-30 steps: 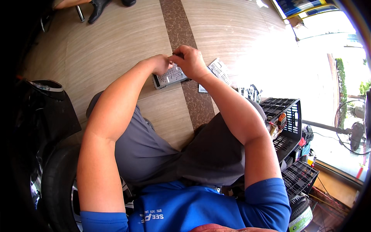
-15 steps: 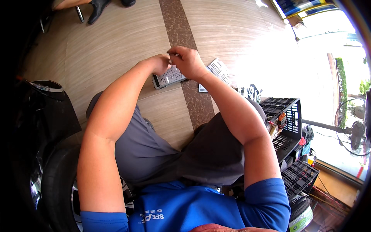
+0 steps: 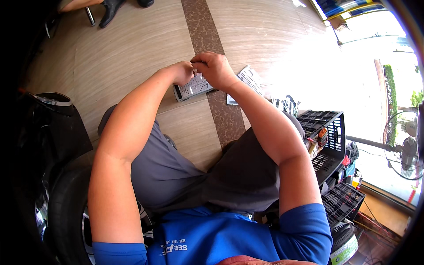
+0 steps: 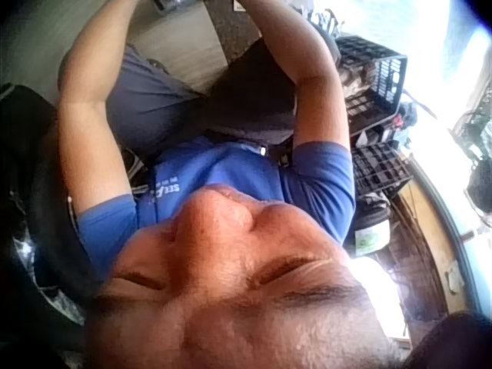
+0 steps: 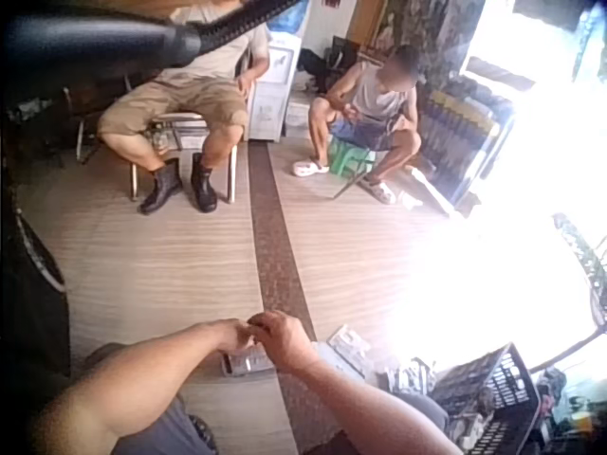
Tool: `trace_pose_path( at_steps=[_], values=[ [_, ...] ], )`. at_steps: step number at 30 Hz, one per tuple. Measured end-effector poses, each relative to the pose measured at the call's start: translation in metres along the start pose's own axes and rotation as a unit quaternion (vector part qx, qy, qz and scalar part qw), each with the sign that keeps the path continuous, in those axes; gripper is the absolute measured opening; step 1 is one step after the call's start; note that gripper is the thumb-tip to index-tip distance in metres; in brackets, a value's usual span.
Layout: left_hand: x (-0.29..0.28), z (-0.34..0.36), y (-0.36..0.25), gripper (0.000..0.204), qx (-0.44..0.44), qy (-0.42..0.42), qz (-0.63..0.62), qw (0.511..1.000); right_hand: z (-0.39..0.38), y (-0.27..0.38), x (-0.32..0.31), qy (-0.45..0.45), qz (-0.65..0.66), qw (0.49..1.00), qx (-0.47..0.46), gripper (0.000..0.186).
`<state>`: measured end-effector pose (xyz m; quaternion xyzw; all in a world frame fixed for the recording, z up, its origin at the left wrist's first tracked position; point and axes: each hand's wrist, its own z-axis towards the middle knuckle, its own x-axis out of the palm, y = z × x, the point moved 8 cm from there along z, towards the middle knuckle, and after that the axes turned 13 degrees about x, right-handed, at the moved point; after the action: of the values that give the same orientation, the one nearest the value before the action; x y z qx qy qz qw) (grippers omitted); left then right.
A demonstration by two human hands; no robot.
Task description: The person removes a metal panel from a car stereo unit by hand and then re-attaches it to the housing using a small tool.
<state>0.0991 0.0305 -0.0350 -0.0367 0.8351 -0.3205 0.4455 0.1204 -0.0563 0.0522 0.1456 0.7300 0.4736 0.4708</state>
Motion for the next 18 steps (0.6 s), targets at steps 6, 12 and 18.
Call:
trace_pose_path(
  at_steps=[6, 12, 18],
  values=[
    [0.004, 0.002, 0.006, 0.027, -0.005, 0.005, 0.038, 0.999, -0.005, 0.01, 0.001, -0.019, -0.03, 0.998, -0.058, 0.017],
    [0.0, -0.001, 0.002, 0.028, -0.009, -0.039, -0.023, 0.999, -0.007, 0.009, -0.003, -0.012, -0.035, 0.997, -0.069, 0.022],
    [0.003, -0.002, 0.003, 0.029, -0.01, -0.025, -0.069, 0.997, -0.002, -0.007, 0.0, 0.051, 0.043, 0.993, 0.101, 0.021]
  ],
)
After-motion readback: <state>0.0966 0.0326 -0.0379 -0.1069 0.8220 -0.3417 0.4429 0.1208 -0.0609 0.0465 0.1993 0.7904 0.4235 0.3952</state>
